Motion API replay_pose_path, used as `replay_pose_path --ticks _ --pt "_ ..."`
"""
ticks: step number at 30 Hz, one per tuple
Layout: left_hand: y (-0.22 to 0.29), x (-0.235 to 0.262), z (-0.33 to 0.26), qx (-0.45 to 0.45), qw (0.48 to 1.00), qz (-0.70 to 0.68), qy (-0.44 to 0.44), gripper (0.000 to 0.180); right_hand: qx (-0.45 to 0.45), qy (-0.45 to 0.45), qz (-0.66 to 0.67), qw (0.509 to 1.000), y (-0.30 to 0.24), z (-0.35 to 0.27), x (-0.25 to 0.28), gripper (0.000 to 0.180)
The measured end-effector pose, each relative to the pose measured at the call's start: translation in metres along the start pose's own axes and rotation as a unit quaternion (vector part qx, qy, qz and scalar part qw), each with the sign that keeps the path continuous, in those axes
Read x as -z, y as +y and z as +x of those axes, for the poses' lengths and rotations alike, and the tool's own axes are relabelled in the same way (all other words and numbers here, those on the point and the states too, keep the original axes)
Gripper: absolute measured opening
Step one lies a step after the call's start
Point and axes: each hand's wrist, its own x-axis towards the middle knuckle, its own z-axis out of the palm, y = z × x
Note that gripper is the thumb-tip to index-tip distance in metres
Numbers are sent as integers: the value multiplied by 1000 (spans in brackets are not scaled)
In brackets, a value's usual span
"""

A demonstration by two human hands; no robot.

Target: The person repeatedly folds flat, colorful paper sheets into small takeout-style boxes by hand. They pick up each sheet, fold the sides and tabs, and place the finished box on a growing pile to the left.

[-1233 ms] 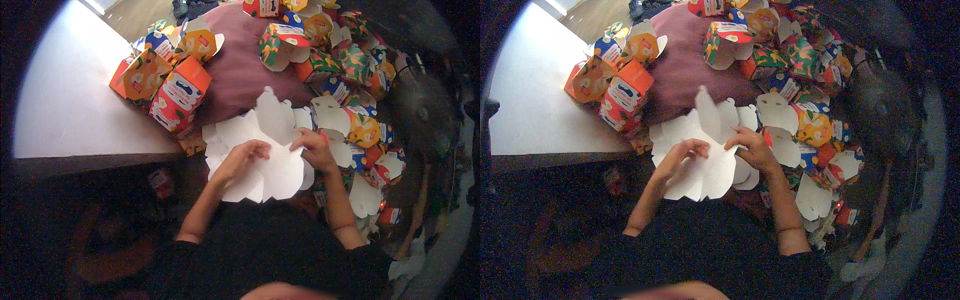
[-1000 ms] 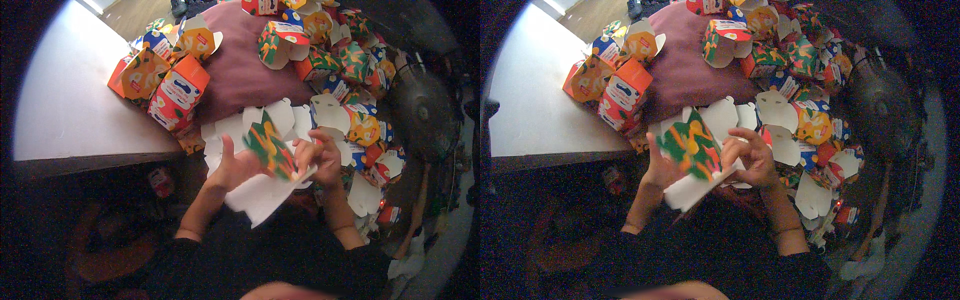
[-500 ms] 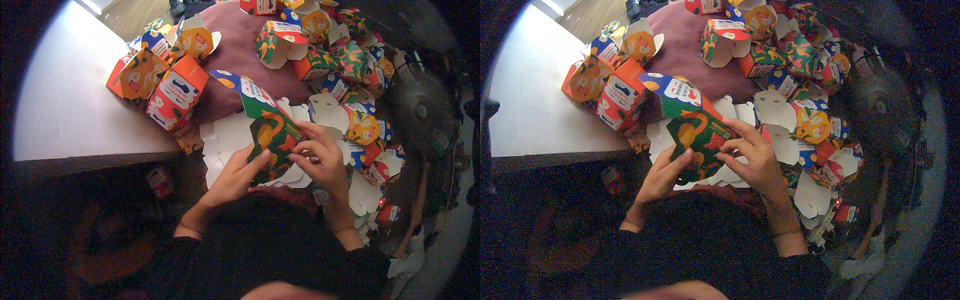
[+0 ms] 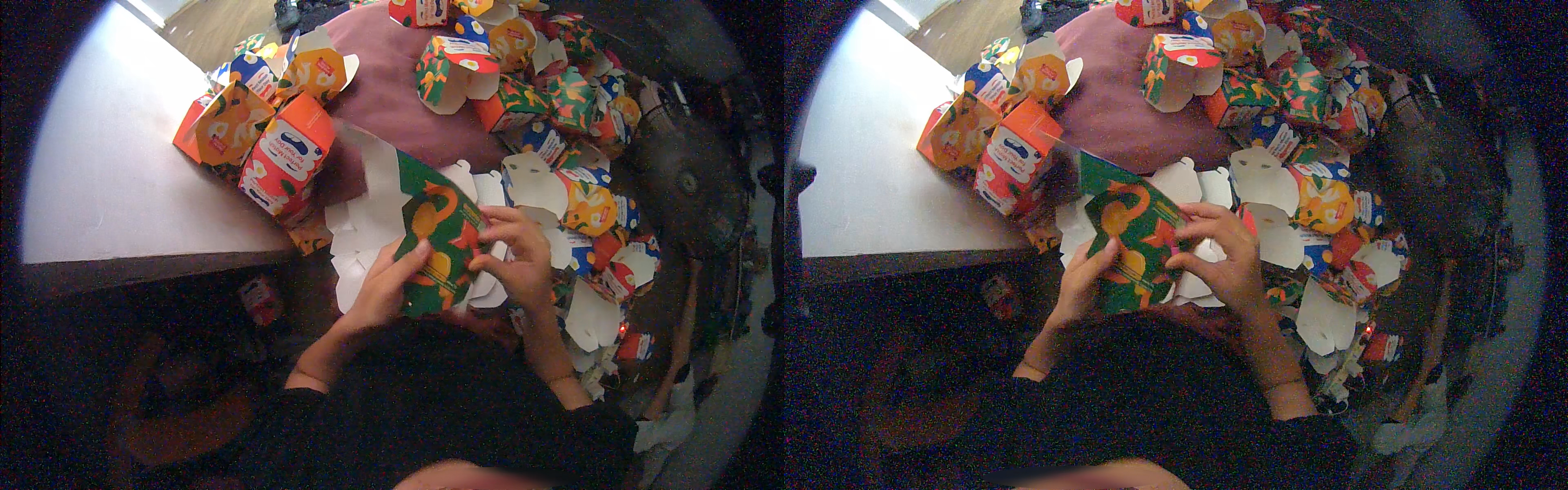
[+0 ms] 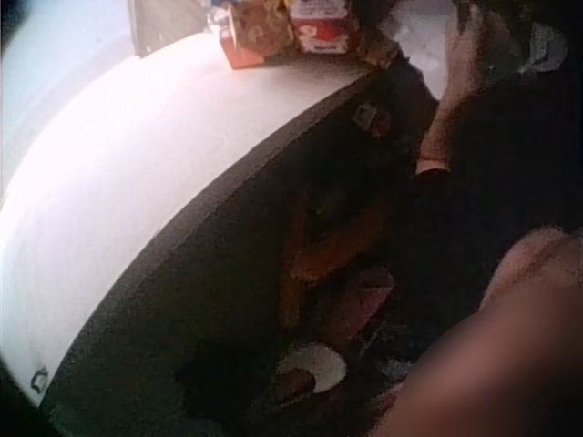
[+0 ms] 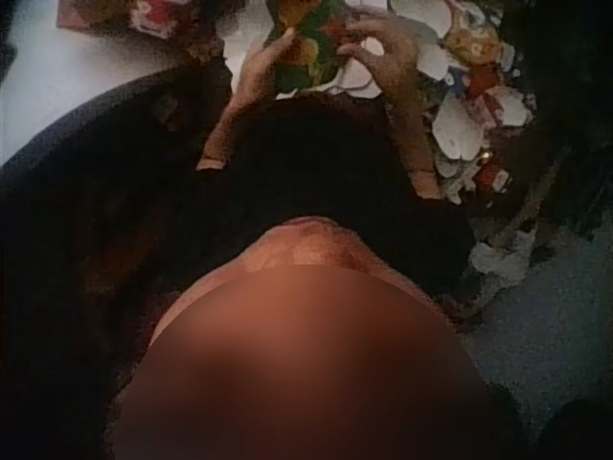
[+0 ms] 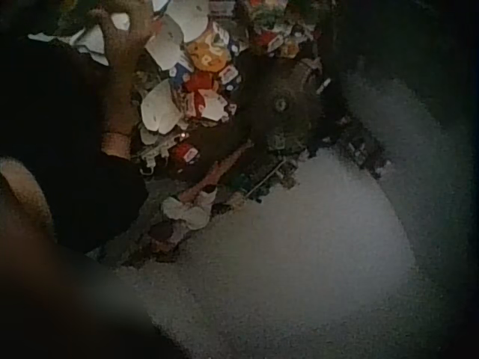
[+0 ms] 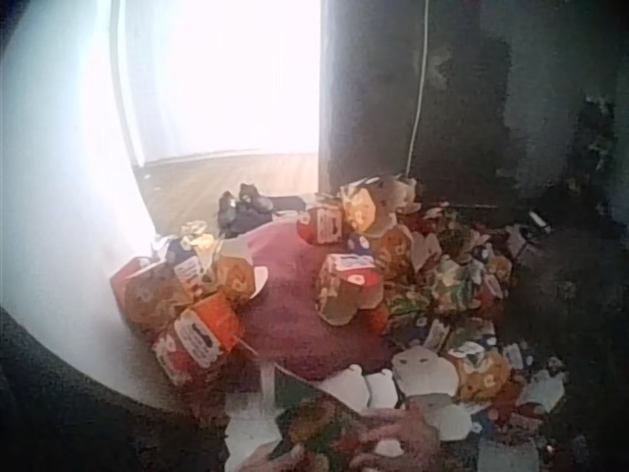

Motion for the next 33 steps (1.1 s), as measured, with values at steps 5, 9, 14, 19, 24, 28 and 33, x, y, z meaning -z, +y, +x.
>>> replay_pose_path --ticks 5,9,14,19,24,28,33 --pt "-12 -10 6 -155 987 -36 31 44 -156 0 56 986 -5 -9 1 57" --pt "-13 4 9 -167 963 191 -93 31 -117 -67 -68 989 -7 3 23 52" --pt "-12 4 17 -60 971 179 -149 30 35 -170 -37 984 4 21 30 30" --pt "-15 2 7 -59 987 58 -140 49 -9 -87 -44 995 4 13 27 22" --pt "-18 -2 7 69 986 132 -73 52 -42 -30 -186 981 -12 6 27 24" --pt "-17 3 11 28 995 63 -69 34 140 -6 -144 979 -7 9 27 28" --pt "-17 5 7 55 994 12 -94 33 164 -121 -110 973 -7 13 43 28"
